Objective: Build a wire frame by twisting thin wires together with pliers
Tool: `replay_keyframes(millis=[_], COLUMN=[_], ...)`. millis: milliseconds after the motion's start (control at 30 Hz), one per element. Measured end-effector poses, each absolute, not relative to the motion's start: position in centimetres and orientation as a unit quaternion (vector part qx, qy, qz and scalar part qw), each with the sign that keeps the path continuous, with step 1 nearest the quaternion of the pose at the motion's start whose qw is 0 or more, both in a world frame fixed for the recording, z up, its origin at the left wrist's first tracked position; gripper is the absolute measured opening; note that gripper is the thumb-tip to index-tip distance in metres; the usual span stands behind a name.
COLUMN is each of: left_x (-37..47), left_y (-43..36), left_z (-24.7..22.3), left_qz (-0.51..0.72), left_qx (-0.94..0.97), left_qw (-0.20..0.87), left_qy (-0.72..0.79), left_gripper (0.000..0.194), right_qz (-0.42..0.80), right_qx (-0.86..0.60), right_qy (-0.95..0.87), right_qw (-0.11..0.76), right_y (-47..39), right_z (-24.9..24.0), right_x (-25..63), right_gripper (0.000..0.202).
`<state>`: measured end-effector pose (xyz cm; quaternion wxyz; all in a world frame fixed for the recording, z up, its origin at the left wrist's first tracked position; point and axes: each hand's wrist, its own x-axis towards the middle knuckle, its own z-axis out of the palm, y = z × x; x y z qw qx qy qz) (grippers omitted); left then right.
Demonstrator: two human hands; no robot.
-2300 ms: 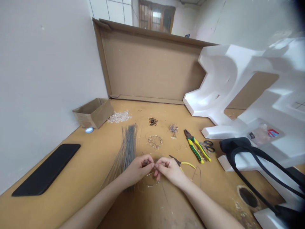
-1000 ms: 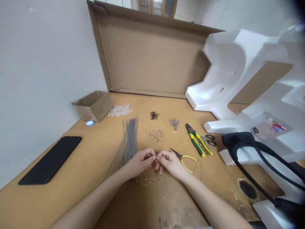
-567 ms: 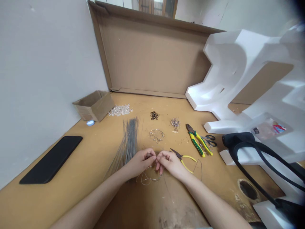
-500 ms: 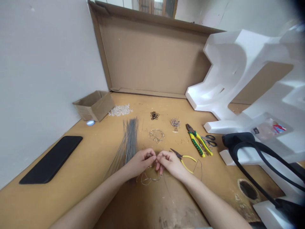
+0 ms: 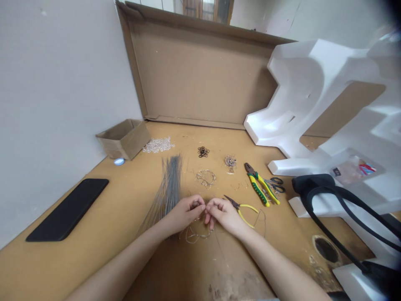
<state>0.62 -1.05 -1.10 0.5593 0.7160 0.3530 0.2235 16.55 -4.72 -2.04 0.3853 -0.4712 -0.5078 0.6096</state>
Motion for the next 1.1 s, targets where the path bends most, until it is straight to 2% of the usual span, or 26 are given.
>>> replay_keyframes(millis=[467, 800, 967, 1100], left_x=[0.5, -0.2, -0.6, -1.1], left_y=[-1.0, 0.0, 0.5, 1.1], left_z=[-1.3, -0.7, -0.4, -0.3], left_qz=[0.22, 0.293, 0.361, 0.399], left_qx=[0.703, 0.644, 0.597, 0.558], left_qw=[0.579, 0.606, 0.603, 0.623], left_qy=[0.35, 0.364, 0.388, 0.376], left_gripper=[0.021, 0.024, 0.022, 0.02], right_qz=[0.61, 0.611, 0.541, 0.415], right_qx=[-0.468, -0.482, -0.516, -0.572], right_qy=[-0.509, -0.461, -0.5, -0.595], right_qw=[0.386, 0.426, 0.437, 0.382], right_y=[-4.7, -4.4, -4.1, -4.1], right_z=[-2.3, -1.4, -2.0, -2.4], right_x=[16.7, 17.4, 17.8, 18.1], right_gripper=[0.03, 0.062, 0.05, 0.031])
